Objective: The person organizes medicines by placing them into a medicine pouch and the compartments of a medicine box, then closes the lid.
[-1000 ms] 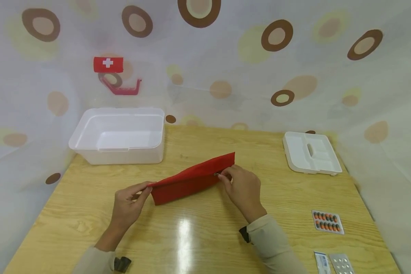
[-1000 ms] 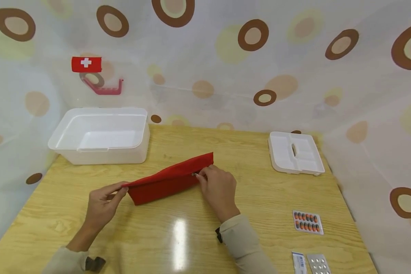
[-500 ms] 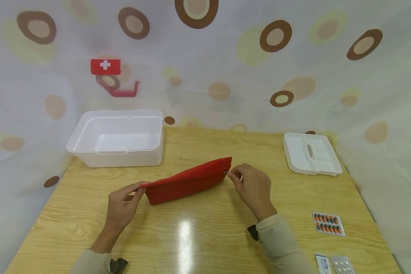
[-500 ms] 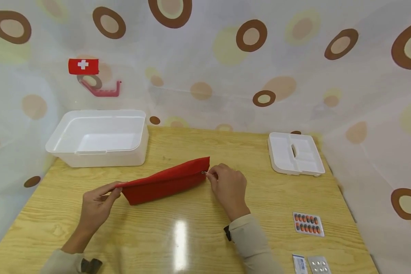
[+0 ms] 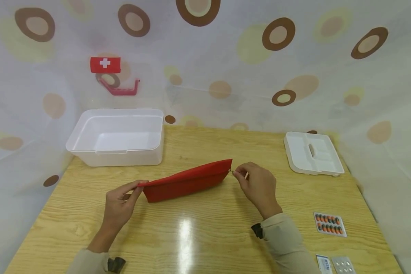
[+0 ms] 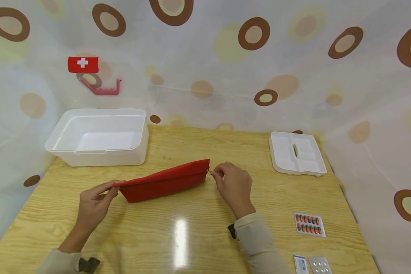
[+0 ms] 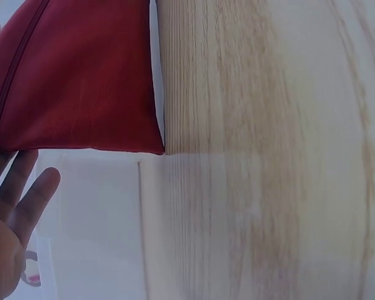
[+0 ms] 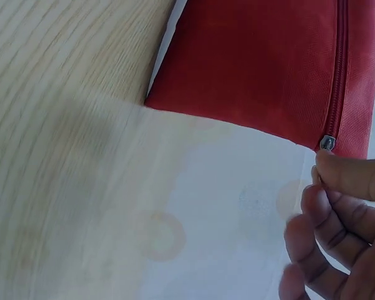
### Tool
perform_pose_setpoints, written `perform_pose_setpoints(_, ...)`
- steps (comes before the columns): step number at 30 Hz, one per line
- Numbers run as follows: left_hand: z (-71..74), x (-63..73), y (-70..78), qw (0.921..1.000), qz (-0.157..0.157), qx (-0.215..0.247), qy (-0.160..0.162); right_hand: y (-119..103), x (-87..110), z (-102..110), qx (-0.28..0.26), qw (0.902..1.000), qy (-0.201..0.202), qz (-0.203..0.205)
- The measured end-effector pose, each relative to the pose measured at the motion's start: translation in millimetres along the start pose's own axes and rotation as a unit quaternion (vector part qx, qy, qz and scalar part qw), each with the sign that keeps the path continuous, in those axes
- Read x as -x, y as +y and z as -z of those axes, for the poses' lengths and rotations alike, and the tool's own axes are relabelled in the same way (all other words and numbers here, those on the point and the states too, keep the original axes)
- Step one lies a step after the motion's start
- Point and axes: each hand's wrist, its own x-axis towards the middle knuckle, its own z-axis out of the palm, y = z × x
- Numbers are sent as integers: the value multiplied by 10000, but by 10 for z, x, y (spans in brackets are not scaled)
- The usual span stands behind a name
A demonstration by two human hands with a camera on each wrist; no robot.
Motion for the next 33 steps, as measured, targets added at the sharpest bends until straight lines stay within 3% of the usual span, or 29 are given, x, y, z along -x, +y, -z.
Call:
perform_pose_setpoints(5,4,5,20,9996,90,-150,219,37,-57,-63,-914,9949,-378,178)
perform_pose_setpoints(9,30,19,17,9988,258,-348,214,109,-150,-155,-1899,9731,-1260,337)
perform_pose_setpoints(13,48,68,-41,9982,574,-128,-121,196,-202,-294,-2300,9452,-2262,500)
perform_pose_setpoints(16,44,146,-120,9922,1015,-37,-722,243,-181,-396,-2314,9376,-2530,573)
perform_pose_setpoints(19,32,229,-186,9782,1496,-259,-1416,265,-141,-478,-2311,9372,-2550,569)
perform_pose_setpoints(22,24,259,-211,9666,1767,-629,-1746,262,-126,-534,-2279,9387,-2514,611)
perform_pose_setpoints(27,52,166,-181,9652,1607,-1282,-1617,214,-174,-554,-1945,9500,-2315,774)
perform_pose_setpoints(33,193,-36,-110,9676,1533,-1585,-1229,53,-315,-473,-1975,9501,-2189,1018)
